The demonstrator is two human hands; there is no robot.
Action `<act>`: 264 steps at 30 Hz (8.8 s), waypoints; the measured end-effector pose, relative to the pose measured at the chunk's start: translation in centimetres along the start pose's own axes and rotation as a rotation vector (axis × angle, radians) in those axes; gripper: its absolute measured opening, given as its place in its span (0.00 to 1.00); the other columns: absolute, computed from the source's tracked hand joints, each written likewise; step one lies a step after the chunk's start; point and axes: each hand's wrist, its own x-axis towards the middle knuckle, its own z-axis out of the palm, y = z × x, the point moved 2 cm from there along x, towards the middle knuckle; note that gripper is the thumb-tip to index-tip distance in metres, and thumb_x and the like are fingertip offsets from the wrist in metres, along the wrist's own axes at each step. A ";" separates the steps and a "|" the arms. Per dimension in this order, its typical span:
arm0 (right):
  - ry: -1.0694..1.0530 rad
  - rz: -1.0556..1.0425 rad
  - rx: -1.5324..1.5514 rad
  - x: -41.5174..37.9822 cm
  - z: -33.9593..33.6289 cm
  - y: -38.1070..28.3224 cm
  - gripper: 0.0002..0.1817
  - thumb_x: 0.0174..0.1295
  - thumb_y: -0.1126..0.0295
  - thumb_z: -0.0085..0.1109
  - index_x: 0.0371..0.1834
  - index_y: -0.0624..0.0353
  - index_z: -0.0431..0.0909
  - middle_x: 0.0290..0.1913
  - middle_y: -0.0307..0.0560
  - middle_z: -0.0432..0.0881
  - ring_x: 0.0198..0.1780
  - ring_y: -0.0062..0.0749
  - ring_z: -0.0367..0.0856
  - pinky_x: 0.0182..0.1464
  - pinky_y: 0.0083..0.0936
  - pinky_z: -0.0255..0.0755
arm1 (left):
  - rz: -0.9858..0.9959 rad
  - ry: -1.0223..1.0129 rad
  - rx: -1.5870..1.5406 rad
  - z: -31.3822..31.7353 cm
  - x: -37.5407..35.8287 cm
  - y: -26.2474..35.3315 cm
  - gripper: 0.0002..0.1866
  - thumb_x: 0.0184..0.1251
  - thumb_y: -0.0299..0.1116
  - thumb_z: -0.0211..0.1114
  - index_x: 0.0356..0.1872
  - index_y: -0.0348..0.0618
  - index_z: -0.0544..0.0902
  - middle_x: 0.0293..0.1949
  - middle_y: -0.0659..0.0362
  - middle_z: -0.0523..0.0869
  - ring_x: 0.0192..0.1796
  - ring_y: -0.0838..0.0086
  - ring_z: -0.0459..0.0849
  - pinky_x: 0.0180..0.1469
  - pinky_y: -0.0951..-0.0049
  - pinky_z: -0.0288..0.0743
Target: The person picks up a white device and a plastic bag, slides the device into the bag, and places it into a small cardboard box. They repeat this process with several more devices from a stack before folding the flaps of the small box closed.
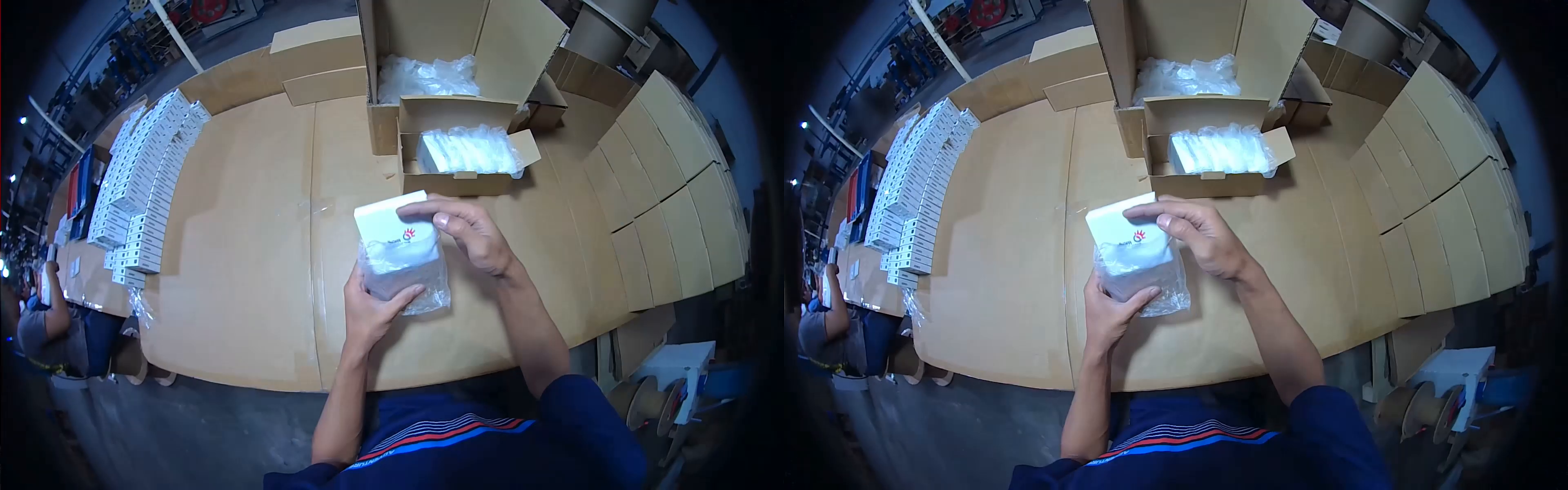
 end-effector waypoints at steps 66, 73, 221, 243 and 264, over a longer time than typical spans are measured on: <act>0.563 -0.085 0.055 -5.2 3.0 5.9 0.10 0.71 0.76 0.67 0.52 0.66 0.89 0.62 0.54 0.86 0.60 0.33 0.85 0.66 0.28 0.76 | -0.145 0.236 -0.189 -0.9 1.0 -2.1 0.15 0.85 0.40 0.59 0.53 0.39 0.86 0.45 0.60 0.87 0.46 0.76 0.88 0.46 0.68 0.89; 0.289 0.076 -0.279 -4.9 3.3 4.9 0.18 0.61 0.80 0.72 0.55 0.60 0.89 0.54 0.51 0.91 0.57 0.36 0.89 0.63 0.30 0.79 | -0.194 0.247 -0.230 -0.5 0.8 -1.7 0.19 0.87 0.44 0.54 0.52 0.39 0.85 0.44 0.59 0.88 0.45 0.75 0.89 0.45 0.67 0.90; 0.543 -0.213 -0.808 9.9 -18.7 -8.1 0.15 0.79 0.62 0.52 0.54 0.53 0.88 0.57 0.51 0.83 0.61 0.41 0.77 0.68 0.37 0.68 | 0.638 -0.494 1.226 11.1 37.2 8.9 0.12 0.66 0.23 0.69 0.50 0.38 0.85 0.48 0.45 0.86 0.53 0.50 0.87 0.56 0.51 0.81; 0.687 -0.163 -0.795 13.6 -24.0 -4.5 0.32 0.63 0.54 0.76 0.66 0.58 0.82 0.62 0.62 0.80 0.68 0.52 0.77 0.71 0.39 0.71 | 0.378 -0.266 0.615 11.8 39.2 11.9 0.11 0.79 0.34 0.66 0.50 0.36 0.81 0.34 0.56 0.86 0.38 0.77 0.83 0.44 0.70 0.78; 0.671 0.005 -1.160 19.1 -27.5 -0.6 0.25 0.64 0.50 0.71 0.46 0.66 0.89 0.48 0.67 0.88 0.55 0.58 0.86 0.59 0.46 0.78 | 0.771 0.332 0.621 11.6 42.7 15.4 0.10 0.70 0.31 0.74 0.39 0.33 0.86 0.32 0.44 0.90 0.32 0.62 0.89 0.41 0.64 0.81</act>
